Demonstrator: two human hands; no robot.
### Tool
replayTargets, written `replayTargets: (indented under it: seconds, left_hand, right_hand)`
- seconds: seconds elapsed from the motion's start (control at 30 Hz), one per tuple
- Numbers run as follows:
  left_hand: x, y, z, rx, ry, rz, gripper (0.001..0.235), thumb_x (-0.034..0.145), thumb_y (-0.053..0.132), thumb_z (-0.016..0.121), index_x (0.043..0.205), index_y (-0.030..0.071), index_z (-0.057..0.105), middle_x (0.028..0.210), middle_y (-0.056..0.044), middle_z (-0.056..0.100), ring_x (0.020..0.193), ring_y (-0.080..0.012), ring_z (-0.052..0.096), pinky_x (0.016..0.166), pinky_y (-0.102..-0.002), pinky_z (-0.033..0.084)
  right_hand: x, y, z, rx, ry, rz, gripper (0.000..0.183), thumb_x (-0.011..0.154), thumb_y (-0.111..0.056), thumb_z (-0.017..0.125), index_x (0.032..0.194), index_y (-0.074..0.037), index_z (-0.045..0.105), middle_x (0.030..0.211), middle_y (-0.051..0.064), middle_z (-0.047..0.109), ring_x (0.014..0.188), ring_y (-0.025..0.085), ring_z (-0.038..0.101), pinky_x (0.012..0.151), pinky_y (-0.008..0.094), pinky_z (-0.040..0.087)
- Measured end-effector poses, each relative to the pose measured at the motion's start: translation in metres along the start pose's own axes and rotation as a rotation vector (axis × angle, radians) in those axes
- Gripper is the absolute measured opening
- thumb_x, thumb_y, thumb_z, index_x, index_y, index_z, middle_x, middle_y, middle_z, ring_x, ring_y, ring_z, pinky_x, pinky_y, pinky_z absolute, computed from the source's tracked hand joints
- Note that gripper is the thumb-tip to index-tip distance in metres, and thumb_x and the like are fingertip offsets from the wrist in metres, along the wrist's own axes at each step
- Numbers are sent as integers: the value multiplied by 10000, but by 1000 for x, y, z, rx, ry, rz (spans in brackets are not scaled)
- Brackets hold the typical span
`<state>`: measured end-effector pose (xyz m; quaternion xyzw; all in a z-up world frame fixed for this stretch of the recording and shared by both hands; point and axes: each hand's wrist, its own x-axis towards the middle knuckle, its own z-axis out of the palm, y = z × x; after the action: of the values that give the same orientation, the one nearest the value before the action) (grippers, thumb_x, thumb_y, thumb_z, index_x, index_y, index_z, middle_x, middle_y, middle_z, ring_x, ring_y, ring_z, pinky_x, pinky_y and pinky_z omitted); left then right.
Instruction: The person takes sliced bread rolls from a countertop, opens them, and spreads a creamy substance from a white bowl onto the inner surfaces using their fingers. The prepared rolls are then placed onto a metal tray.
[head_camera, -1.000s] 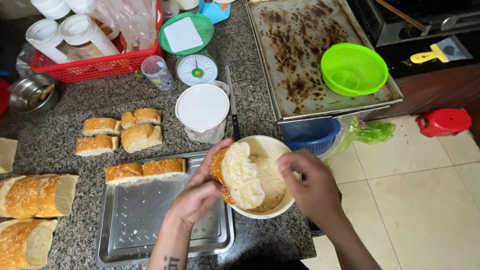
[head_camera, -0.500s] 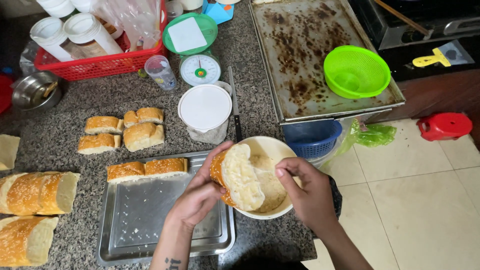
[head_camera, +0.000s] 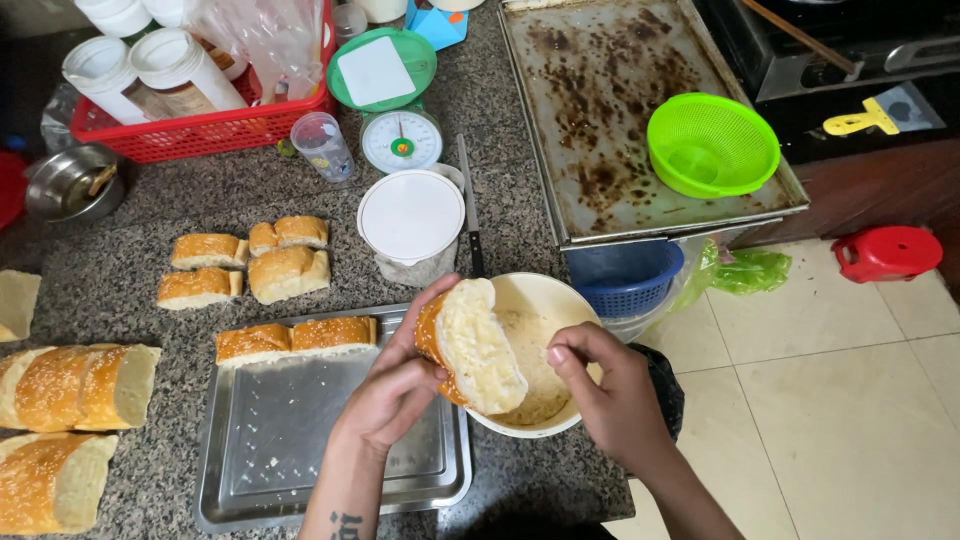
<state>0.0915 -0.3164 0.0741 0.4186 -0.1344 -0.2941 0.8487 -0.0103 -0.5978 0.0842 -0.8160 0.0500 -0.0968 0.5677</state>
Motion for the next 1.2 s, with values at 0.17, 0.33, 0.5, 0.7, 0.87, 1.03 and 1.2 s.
replayTargets:
  seconds: [0.17,0.33,0.5,0.7,0.87,1.03,1.2]
  left_hand:
    - [1,-5,-2,5,13,-2,1153,822,-34,745,1915,134,418,1830,-146,544,1581,-286,542,1296,-410,437]
    - [0,-3,7,-15,-29,7,1137,835,-72,720,1911,135,414,1868,-178,505,1598,-302,540,1302,-417,450]
    - [-1,-4,1,-85,-2,39,1221,828,-94,729,1953,178,342,1887,-154,462,1591,-300,520,1279,-433,469]
    - [13,-35,15,-405,114,146,1249,895,-235,832,1939,274,371,1896,-229,454,1602,-384,523,1290,-543,550]
    - [8,-33,48,-234,169,105,1188,846,-46,957,1858,167,372,1694,-260,551,1534,-404,584,1273,-554,601]
    - [2,0,54,367,-61,28,846,1103,293,908,1730,107,371,1761,-189,541,1703,-306,549,1451,-465,523]
    - [22,68,115,1130,-314,-101,1458,980,474,956,1953,255,-107,2067,-257,169,1691,-443,504,1391,-583,413]
  right_hand:
    - [-8,-33,1,-46,-35,-189,167,1146,-233,760,1059,-113,836,1109,40,781,1080,213,766,995,374,581]
    - [-11,-33,24,-173,-82,-274,135,1005,-198,955,1028,-127,843,1260,66,671,1264,245,709,1126,389,575]
    - [-16,-14,14,69,181,16,245,1108,-273,812,1267,-144,676,1206,2,679,1033,172,607,980,344,514]
    - [-19,0,39,357,-108,229,1010,861,-293,1065,1686,-150,500,1553,112,748,1382,258,852,1093,383,764]
    - [6,-26,27,708,99,427,976,745,-173,964,1637,-55,584,1502,215,794,1375,367,767,1105,514,678]
    - [20,6,-7,1018,133,348,859,860,-93,861,1660,-70,549,1437,220,754,1342,395,717,1091,538,572]
    - [29,7,-18,734,-55,308,952,827,-175,931,1698,-36,571,1446,143,714,1266,240,685,1011,394,588]
